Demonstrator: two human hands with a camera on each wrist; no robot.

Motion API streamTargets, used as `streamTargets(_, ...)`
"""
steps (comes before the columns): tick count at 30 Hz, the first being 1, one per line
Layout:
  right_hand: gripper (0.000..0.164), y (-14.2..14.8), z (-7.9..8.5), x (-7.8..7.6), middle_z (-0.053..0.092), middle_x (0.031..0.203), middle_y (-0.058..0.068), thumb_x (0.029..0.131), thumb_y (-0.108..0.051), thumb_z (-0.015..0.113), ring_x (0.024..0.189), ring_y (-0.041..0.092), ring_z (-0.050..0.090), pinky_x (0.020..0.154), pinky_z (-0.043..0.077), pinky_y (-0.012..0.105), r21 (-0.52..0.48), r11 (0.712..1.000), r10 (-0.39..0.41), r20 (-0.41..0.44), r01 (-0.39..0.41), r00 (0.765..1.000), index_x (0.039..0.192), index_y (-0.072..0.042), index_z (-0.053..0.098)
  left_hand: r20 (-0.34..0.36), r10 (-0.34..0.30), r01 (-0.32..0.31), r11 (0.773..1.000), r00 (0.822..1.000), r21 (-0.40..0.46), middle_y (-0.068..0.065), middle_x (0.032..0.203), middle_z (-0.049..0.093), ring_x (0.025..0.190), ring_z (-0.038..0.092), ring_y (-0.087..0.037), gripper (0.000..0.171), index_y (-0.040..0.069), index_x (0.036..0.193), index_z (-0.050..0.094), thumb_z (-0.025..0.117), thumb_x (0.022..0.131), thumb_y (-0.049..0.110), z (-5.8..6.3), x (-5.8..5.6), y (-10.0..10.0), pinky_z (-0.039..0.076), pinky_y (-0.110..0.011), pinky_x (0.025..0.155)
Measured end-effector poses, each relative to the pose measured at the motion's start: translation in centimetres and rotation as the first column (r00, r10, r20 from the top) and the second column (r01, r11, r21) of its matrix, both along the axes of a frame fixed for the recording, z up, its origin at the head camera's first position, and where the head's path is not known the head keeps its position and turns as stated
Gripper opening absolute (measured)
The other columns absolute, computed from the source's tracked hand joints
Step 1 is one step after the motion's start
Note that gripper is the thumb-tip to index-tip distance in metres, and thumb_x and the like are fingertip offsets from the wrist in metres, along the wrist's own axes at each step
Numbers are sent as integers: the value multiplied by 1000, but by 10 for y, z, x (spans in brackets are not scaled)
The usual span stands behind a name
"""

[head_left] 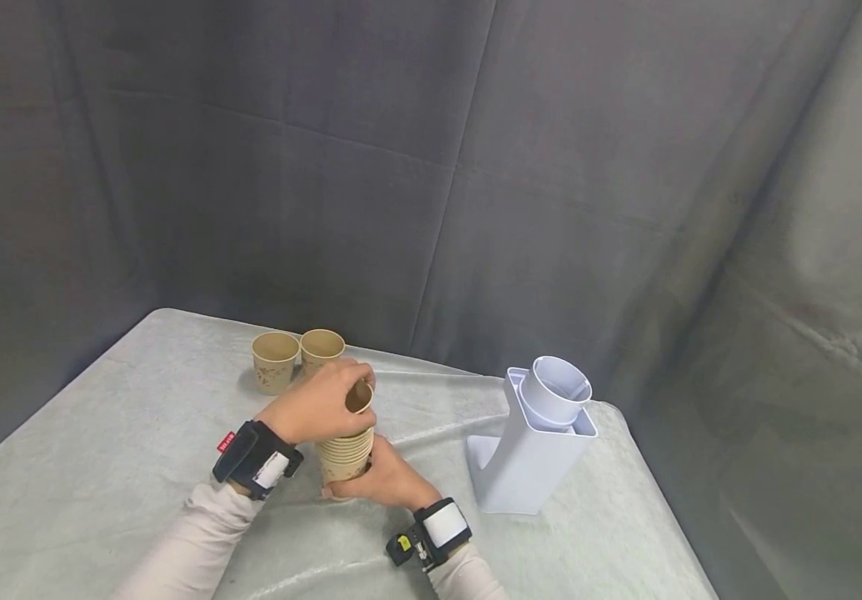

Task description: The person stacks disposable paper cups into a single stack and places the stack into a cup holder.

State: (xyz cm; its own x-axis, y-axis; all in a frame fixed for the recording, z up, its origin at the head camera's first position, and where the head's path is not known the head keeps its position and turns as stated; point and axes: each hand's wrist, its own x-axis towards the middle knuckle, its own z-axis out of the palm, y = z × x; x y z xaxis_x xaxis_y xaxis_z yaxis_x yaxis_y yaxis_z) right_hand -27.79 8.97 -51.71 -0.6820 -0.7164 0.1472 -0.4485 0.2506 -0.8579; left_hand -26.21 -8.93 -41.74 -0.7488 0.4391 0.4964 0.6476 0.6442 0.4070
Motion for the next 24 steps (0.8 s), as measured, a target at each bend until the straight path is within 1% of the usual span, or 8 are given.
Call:
streamTargets(6, 49, 1, -2, -3, 69, 109, -1, 78, -6, 85, 94, 6, 67, 88, 55, 27, -3, 1000, 20, 15, -20, 1000, 121, -11, 62, 17, 17, -17, 1000, 1000, -26, 2, 89, 58, 83, 57, -13, 19, 13, 93, 63, 68, 78, 25, -9, -1, 7, 50, -31, 72)
streamTargets(9, 49, 0, -3, -4, 70, 111, 2, 79, -5, 85, 96, 6, 67, 90, 54, 27, -12, 1000, 28, 15, -28, 1000, 122, -11, 62, 30, 24, -22, 997, 999, -68, 3, 86, 59, 81, 57, -13, 17, 14, 90, 63, 67, 81, 27, -15, -3, 10, 50, -30, 68)
streamTargets(13, 53, 0, -4, -5, 69, 114, 3, 79, -5, 85, 98, 6, 66, 93, 53, 26, -13, 1000, 24, 1, -24, 1000, 125, -11, 59, 39, 44, -39, 993, 998, -112, 4, 83, 59, 79, 56, -13, 16, 16, 86, 63, 66, 82, 30, -22, -5, 14, 47, -30, 64)
streamTargets(17, 52, 0, -2, -6, 69, 112, 1, 79, -5, 85, 97, 5, 66, 92, 52, 26, -7, 1000, 14, 7, -14, 1000, 124, -12, 60, 44, 57, -53, 995, 997, -89, 6, 81, 60, 78, 56, -13, 14, 17, 84, 63, 67, 81, 30, -23, -6, 14, 47, -31, 63)
streamTargets(21, 50, 3, 0, -6, 70, 111, 0, 79, -6, 85, 96, 6, 67, 91, 52, 26, 0, 1000, 6, 10, -6, 1000, 122, -12, 61, 50, 55, -51, 996, 997, -70, 7, 81, 60, 77, 57, -12, 14, 18, 84, 63, 68, 80, 31, -24, -7, 16, 47, -31, 63)
streamTargets(24, 51, 5, 0, -5, 70, 112, 0, 79, -6, 85, 97, 6, 67, 92, 53, 26, 2, 1000, -1, 12, 1, 1000, 124, -12, 61, 63, 36, -32, 997, 997, -65, 6, 82, 61, 79, 58, -13, 16, 18, 86, 64, 68, 83, 33, -24, -9, 16, 49, -32, 64)
